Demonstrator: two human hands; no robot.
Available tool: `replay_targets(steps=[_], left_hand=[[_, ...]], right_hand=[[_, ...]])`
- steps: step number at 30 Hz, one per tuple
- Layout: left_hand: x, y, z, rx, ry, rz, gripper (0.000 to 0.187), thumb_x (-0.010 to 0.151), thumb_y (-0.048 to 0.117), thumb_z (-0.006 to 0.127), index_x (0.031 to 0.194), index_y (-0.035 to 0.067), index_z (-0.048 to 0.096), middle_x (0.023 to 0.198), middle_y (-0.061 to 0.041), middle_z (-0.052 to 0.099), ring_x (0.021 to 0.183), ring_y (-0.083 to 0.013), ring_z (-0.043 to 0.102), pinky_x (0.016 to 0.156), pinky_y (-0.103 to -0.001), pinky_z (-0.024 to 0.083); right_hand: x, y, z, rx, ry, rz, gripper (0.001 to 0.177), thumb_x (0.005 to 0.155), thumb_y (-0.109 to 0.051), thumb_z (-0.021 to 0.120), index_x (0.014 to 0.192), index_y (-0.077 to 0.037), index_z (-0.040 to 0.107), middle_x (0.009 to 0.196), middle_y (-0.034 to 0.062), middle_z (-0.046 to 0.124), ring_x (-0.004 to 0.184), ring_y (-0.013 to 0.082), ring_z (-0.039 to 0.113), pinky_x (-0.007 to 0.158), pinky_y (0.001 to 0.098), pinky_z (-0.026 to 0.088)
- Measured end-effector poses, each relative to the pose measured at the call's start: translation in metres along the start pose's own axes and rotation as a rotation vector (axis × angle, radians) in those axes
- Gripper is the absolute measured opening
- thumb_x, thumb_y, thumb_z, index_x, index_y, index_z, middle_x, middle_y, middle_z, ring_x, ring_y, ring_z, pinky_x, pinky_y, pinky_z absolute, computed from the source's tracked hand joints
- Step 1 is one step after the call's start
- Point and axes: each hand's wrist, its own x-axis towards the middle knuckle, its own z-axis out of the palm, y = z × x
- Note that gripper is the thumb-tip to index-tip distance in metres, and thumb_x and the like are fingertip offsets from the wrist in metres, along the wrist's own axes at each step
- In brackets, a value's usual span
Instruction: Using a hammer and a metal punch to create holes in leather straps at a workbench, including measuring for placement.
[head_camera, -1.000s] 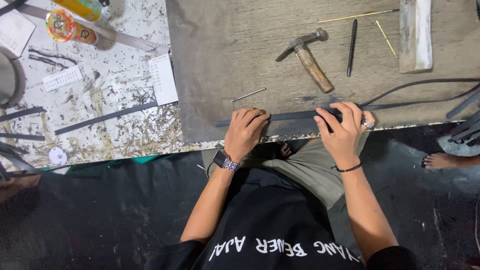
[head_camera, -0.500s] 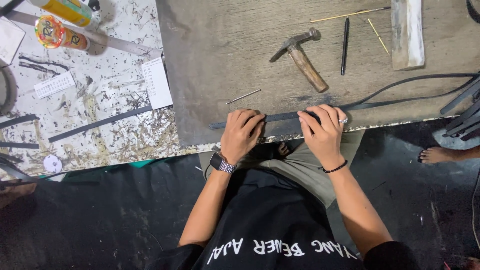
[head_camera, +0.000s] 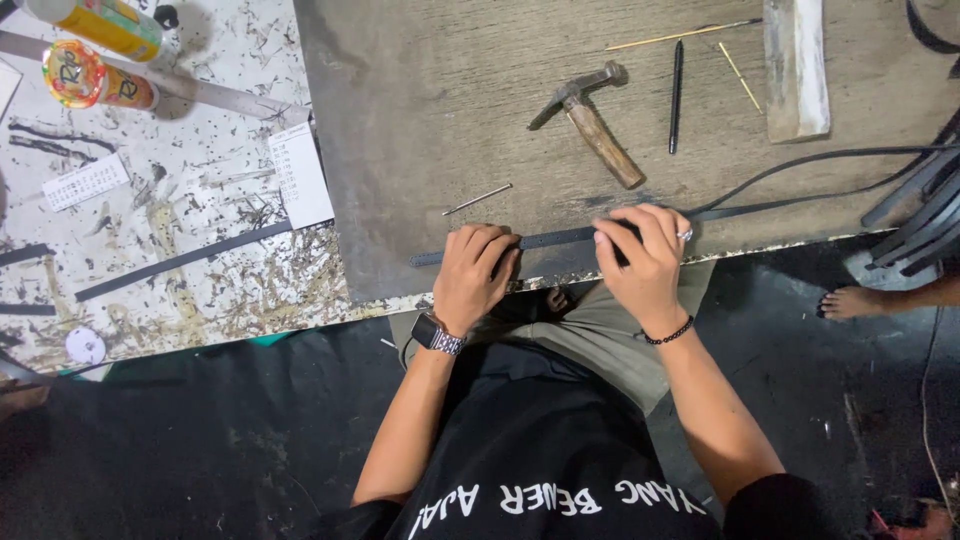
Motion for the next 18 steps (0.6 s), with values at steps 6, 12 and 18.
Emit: replay_targets(steps=[6, 12, 18], left_hand=[[0.001, 0.001, -0.002, 0.005, -0.012, -0.002, 0.014, 0.093, 0.009, 0.075, 0.105, 0.006, 0.070, 0.092, -0.006, 0.062, 0.093, -0.0236, 0.062, 0.080, -0.031, 0.048], [-0.005, -0.002, 0.003, -0.030, -0.055, 0.008, 0.015, 0.099, 0.009, 0.070, 0.112, 0.001, 0.066, 0.110, -0.013, 0.067, 0.101, -0.0295, 0.059, 0.083, -0.041, 0.046], [-0.006, -0.004, 0.002, -0.052, -0.053, 0.005, 0.015, 0.099, 0.008, 0.071, 0.112, 0.002, 0.066, 0.110, -0.013, 0.067, 0.101, -0.0295, 0.060, 0.086, -0.042, 0.048]], right_hand=[[0.027, 0.058, -0.009, -0.229, -0.059, 0.186, 0.005, 0.100, -0.001, 0.073, 0.096, -0.003, 0.076, 0.099, 0.0100, 0.064, 0.088, 0.0329, 0.064, 0.079, 0.0422, 0.046], [0.063, 0.155, 0.013, -0.595, -0.292, 0.458, 0.037, 0.100, -0.007, 0.069, 0.136, -0.004, 0.061, 0.127, 0.0128, 0.057, 0.072, 0.0400, 0.072, 0.054, 0.0556, 0.058], [0.053, 0.192, 0.039, -0.753, -0.404, 0.460, 0.031, 0.073, -0.001, 0.087, 0.102, 0.000, 0.075, 0.114, 0.0184, 0.065, 0.069, 0.0421, 0.073, 0.054, 0.0524, 0.060]])
